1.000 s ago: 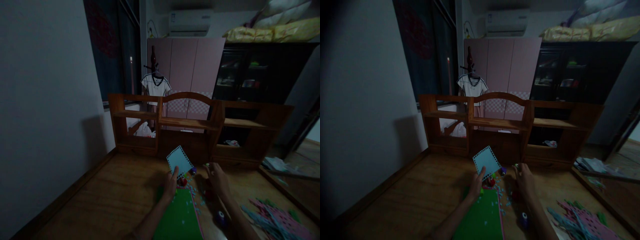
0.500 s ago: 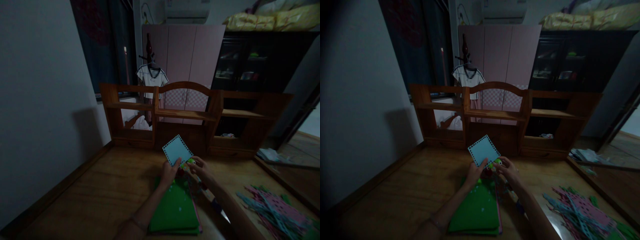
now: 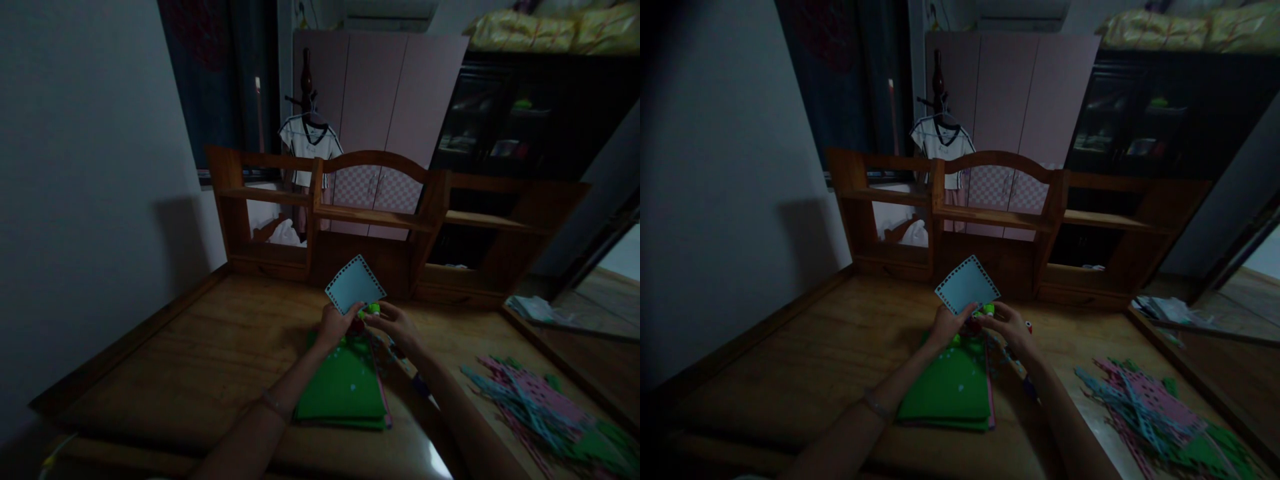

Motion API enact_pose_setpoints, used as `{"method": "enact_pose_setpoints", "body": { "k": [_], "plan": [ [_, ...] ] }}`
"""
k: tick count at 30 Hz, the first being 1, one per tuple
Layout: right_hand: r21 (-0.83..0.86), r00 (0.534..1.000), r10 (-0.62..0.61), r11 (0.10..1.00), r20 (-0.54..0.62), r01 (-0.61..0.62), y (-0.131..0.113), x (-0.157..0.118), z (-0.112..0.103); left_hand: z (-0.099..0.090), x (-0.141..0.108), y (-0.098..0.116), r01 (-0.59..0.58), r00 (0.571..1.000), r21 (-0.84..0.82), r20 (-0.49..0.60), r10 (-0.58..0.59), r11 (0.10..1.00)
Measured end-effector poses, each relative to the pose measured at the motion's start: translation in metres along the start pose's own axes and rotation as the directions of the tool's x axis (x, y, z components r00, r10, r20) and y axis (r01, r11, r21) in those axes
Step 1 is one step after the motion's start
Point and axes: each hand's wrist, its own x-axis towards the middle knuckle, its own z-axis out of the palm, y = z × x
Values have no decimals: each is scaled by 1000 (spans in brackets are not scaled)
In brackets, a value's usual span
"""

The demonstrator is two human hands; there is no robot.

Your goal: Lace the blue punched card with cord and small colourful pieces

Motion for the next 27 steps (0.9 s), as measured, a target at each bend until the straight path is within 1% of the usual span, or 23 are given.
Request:
{"method": "enact_pose_setpoints", "body": {
  "k": [6,10,13,16,18,22,25,27],
  "plan": [
    [-38,1000,22,999,7,-22,4,1,-1,0,-1,1,-47,999,-8,8,48,999],
    [-115,998,42,992,-49,-47,3,0,-3,-1,-2,3,-73,997,16,36,73,997],
    [-177,992,89,979,-84,-103,4,-1,-5,-1,-3,1,-99,992,23,82,97,995],
    [-194,983,145,967,-116,-166,6,-1,-6,1,-3,-3,-123,985,1,122,121,992],
    [-174,979,168,967,-119,-187,6,-1,-6,3,-2,-7,-113,984,-27,132,116,993],
    [-57,975,214,974,-56,-217,9,1,-5,4,0,-11,-71,986,-81,144,82,994],
    [30,976,211,977,-49,-210,14,4,-5,3,0,-10,-71,981,-92,176,87,993],
    [58,975,217,975,-52,-214,17,5,-5,3,0,-10,-71,979,-90,187,87,993]
  ]
}}
